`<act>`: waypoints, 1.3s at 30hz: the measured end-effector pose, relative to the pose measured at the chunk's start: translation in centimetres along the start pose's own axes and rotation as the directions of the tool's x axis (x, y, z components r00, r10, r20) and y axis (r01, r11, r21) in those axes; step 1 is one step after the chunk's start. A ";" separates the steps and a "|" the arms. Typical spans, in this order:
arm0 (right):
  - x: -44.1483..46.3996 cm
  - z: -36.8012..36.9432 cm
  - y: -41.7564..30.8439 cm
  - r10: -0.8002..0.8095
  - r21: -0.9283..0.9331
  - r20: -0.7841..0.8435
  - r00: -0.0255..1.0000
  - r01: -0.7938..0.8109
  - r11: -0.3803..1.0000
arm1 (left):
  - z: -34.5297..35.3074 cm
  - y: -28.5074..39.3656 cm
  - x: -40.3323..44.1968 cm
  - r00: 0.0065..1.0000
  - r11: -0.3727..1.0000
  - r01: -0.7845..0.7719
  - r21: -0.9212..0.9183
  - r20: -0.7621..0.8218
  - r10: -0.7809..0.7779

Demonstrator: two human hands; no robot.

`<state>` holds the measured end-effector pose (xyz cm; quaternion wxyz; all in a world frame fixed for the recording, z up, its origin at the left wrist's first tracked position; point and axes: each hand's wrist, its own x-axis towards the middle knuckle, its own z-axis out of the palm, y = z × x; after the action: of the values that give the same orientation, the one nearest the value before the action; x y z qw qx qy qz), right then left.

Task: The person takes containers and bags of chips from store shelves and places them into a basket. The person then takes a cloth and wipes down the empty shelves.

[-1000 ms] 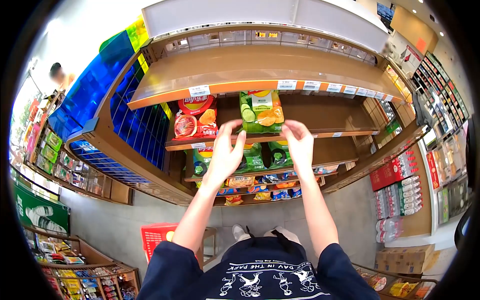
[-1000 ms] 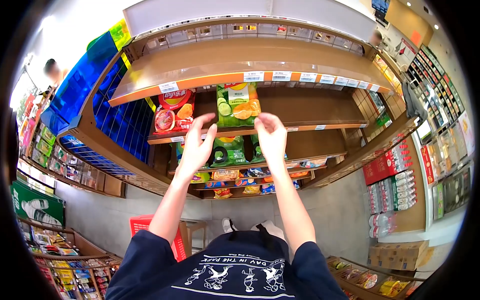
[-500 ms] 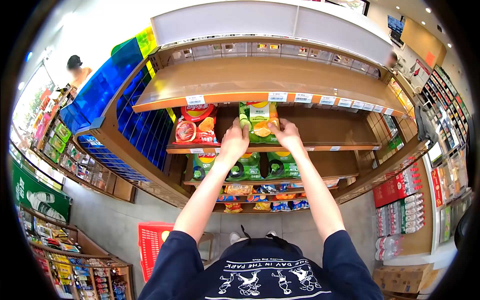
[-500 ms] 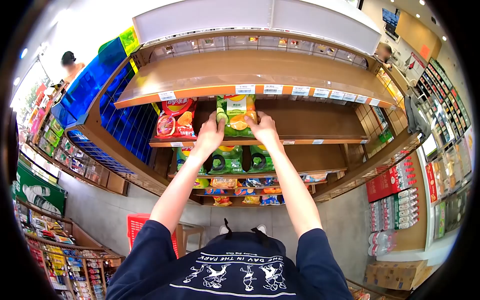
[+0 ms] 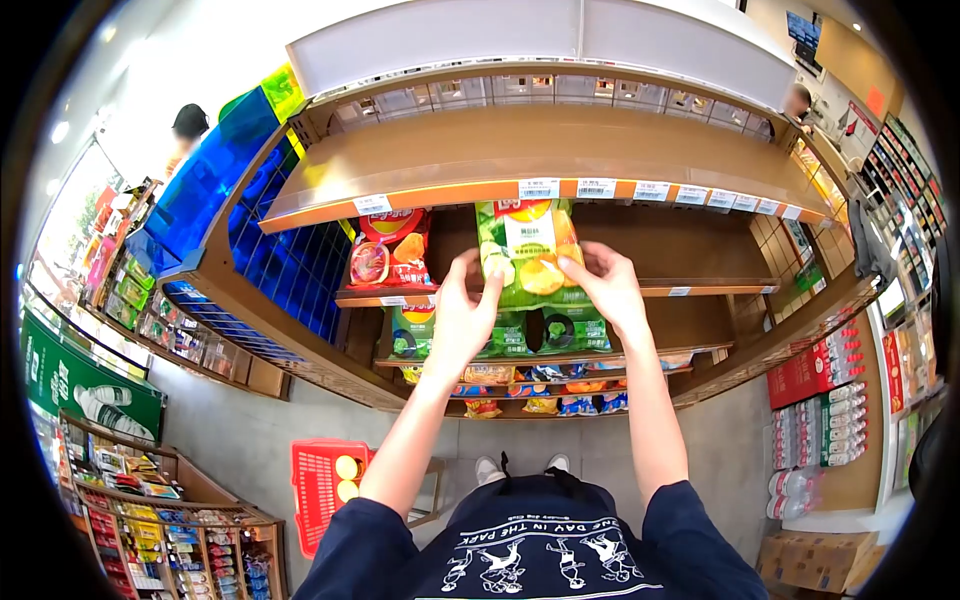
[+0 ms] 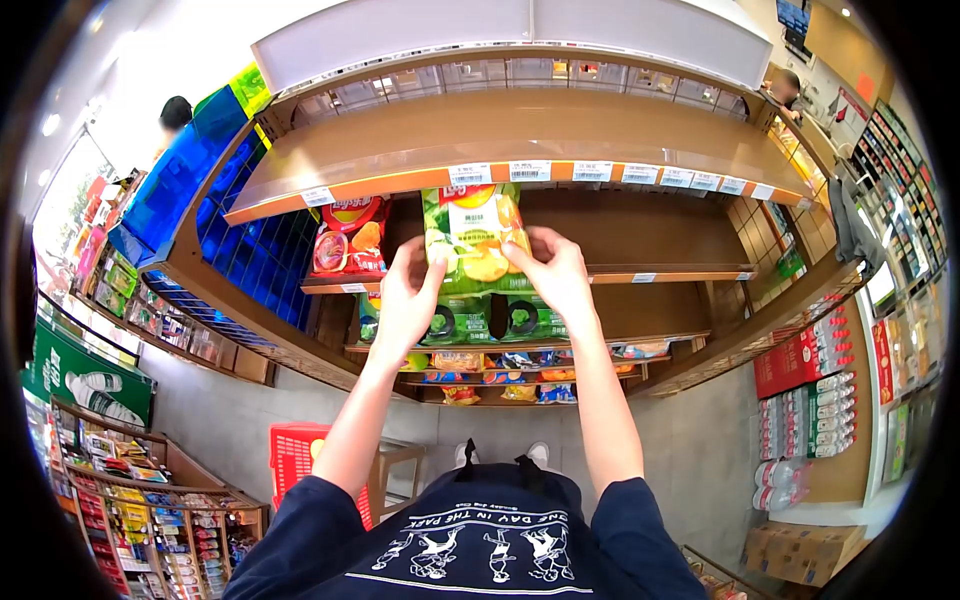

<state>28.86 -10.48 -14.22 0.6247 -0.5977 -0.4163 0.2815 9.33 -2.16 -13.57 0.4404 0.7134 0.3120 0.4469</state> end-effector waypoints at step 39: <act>-9.9 -4.5 2.3 0.340 0.203 0.259 0.904 -0.395 0.896 | 0.9 -2.3 -12.1 0.836 0.864 0.472 -0.174 0.401 -0.375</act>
<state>28.14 -20.90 -18.03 0.5810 -0.5478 -0.3218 0.5086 5.10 -11.70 -20.23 0.6693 0.6284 0.3161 0.2393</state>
